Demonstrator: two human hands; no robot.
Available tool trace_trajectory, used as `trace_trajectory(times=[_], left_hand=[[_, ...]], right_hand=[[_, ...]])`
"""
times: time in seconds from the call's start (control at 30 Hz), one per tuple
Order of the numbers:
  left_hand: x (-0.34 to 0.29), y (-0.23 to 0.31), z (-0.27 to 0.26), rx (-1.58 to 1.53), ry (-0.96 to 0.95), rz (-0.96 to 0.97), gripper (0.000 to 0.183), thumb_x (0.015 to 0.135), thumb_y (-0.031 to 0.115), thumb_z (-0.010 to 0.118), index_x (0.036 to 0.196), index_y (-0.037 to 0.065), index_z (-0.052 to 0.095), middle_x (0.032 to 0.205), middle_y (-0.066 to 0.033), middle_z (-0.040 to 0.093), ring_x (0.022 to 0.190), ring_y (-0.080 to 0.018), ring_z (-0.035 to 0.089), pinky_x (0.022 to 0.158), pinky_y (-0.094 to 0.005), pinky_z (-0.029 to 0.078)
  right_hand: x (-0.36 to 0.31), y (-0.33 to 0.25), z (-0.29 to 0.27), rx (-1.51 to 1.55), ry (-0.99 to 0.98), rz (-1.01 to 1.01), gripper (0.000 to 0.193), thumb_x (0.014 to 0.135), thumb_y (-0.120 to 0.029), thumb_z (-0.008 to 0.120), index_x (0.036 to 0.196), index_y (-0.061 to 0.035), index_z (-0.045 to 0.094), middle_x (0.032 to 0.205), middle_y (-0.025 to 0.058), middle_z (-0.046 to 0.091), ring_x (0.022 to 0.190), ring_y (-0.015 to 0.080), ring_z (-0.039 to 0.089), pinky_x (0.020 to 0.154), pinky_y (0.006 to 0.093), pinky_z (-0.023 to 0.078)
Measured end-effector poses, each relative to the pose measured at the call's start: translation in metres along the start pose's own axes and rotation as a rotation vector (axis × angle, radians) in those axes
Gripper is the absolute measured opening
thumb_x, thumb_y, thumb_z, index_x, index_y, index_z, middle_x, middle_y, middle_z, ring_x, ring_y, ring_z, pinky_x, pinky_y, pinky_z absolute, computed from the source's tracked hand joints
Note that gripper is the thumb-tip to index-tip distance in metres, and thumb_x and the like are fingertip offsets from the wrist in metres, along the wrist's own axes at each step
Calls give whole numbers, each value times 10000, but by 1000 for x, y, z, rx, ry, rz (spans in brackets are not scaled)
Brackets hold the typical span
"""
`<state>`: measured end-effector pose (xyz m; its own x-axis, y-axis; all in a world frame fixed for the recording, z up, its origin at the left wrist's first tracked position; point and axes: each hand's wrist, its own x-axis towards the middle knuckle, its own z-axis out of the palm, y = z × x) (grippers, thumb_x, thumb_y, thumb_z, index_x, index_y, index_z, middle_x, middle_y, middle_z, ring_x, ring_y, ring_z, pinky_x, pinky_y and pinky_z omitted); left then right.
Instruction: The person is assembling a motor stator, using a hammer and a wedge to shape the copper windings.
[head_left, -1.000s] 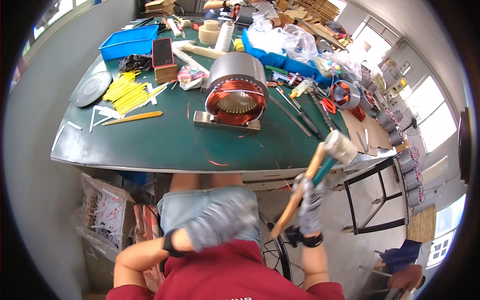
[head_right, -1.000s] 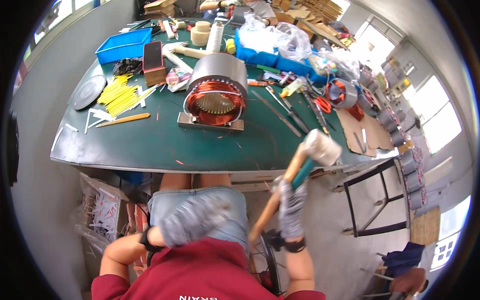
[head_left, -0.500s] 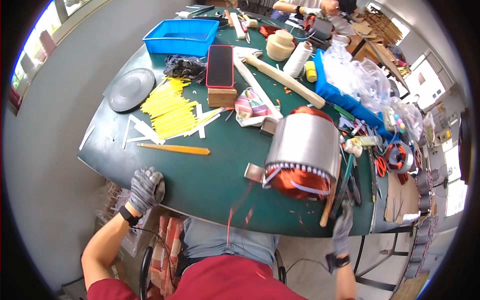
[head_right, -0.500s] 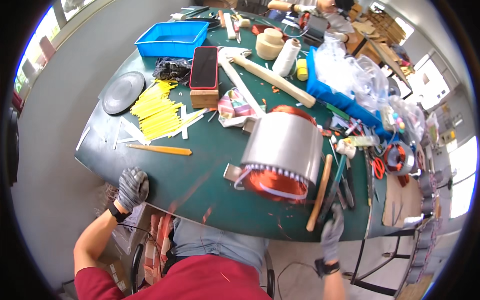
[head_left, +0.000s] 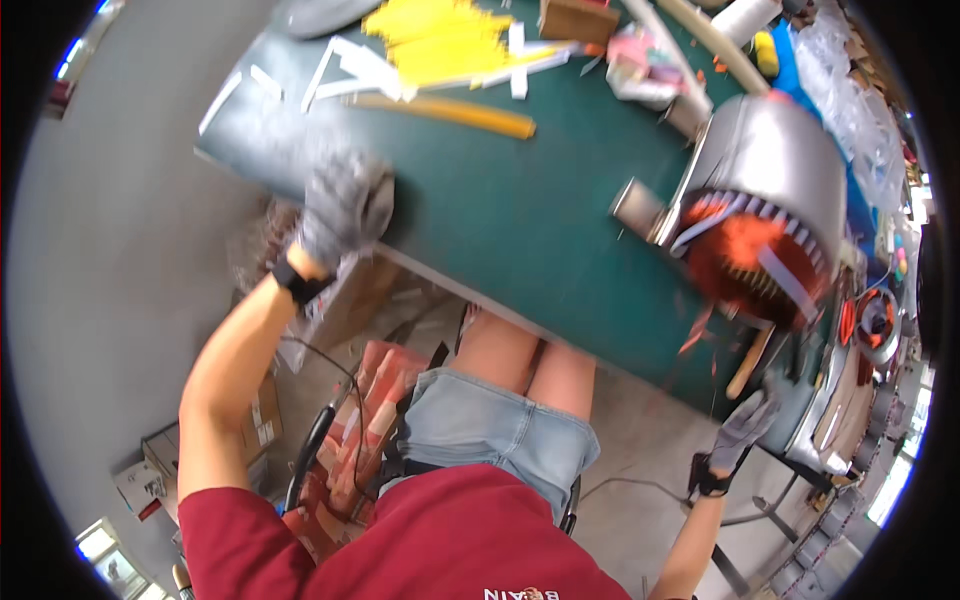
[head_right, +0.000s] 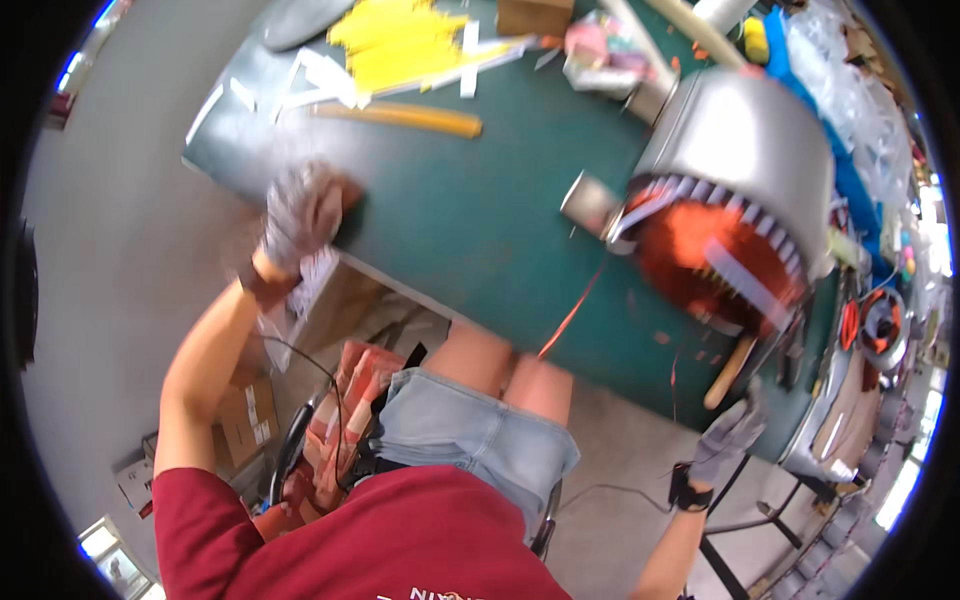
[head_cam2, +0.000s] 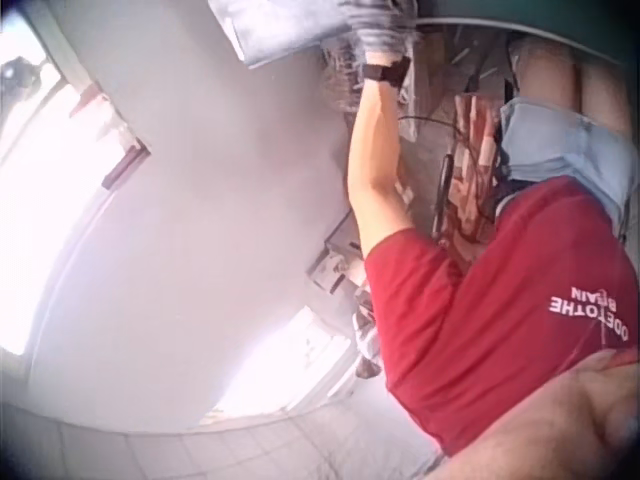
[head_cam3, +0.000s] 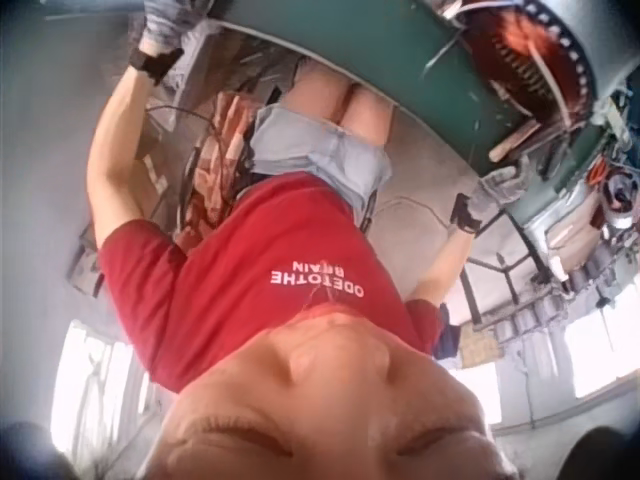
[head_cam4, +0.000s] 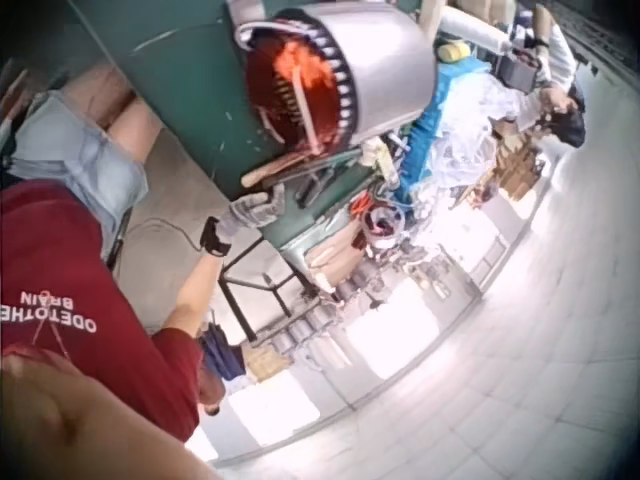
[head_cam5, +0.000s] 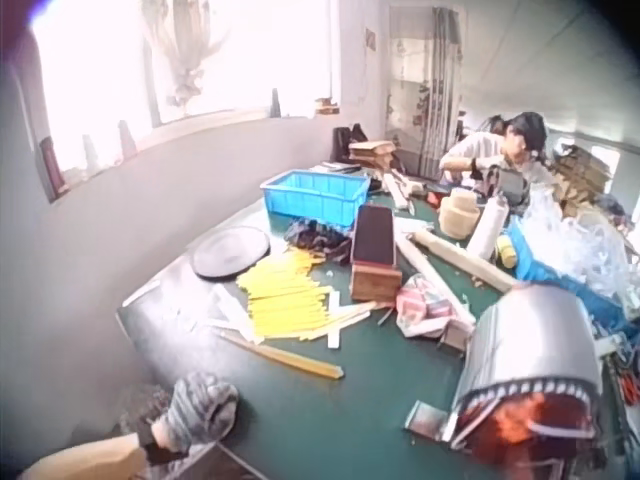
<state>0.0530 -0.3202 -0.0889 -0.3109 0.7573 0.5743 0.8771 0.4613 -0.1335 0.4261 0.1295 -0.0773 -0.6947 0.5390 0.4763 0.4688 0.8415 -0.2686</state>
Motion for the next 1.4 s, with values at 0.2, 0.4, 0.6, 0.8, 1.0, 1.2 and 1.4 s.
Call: trace_trajectory(times=[0.2, 0.4, 0.6, 0.8, 1.0, 1.2, 1.4], left_hand=[[5, -14, 7, -186, 48, -304, 196, 815, 236, 577, 941, 86, 571, 898, -132, 606, 812, -328, 594, 682, -413, 482], [8, -4, -16, -303, 94, -420, 88, 807, 109, 514, 766, 37, 543, 685, -185, 548, 658, -370, 553, 583, -402, 434], [8, 1, 2, -396, 107, -459, 90, 796, 117, 535, 760, 36, 545, 675, -184, 553, 655, -368, 558, 590, -401, 437], [8, -8, -5, -313, 121, -413, 119, 799, 147, 531, 755, 37, 548, 680, -188, 548, 665, -376, 551, 602, -410, 435], [10, -4, 5, -351, 111, -421, 121, 800, 169, 550, 785, 50, 566, 695, -176, 567, 678, -368, 567, 605, -407, 447], [1, -7, -8, -310, 106, -433, 128, 795, 180, 557, 783, 54, 567, 706, -176, 576, 684, -373, 571, 614, -421, 448], [10, -10, 1, -318, 141, -347, 119, 790, 162, 548, 756, 48, 547, 697, -171, 560, 699, -356, 564, 634, -410, 442]], right_hand=[[7, 20, -4, 27, 126, -68, 274, 944, -198, 433, 1068, 20, 543, 1035, 155, 587, 945, 263, 547, 879, 356, 411], [-111, -49, 26, 393, 35, -84, 247, 914, -237, 516, 995, -7, 479, 851, 65, 466, 773, 174, 481, 706, 325, 425], [-151, -132, 113, 390, -678, 86, 176, 836, -176, 598, 958, -49, 588, 934, 126, 605, 848, 253, 574, 735, 376, 468], [-132, -138, 244, 368, -508, -435, 146, 798, -105, 547, 902, -18, 603, 942, 159, 616, 880, 338, 565, 797, 408, 450], [-141, -155, 286, 146, -1014, -412, 144, 719, -134, 563, 832, -107, 649, 904, 167, 626, 852, 359, 570, 800, 432, 457], [-135, -188, 251, -148, -1033, -595, 143, 695, -193, 573, 790, -121, 651, 878, 148, 613, 839, 330, 571, 770, 437, 458], [-142, -190, 274, -157, -878, -562, 291, 721, -273, 578, 944, -104, 658, 993, 159, 626, 905, 329, 587, 829, 420, 457]])
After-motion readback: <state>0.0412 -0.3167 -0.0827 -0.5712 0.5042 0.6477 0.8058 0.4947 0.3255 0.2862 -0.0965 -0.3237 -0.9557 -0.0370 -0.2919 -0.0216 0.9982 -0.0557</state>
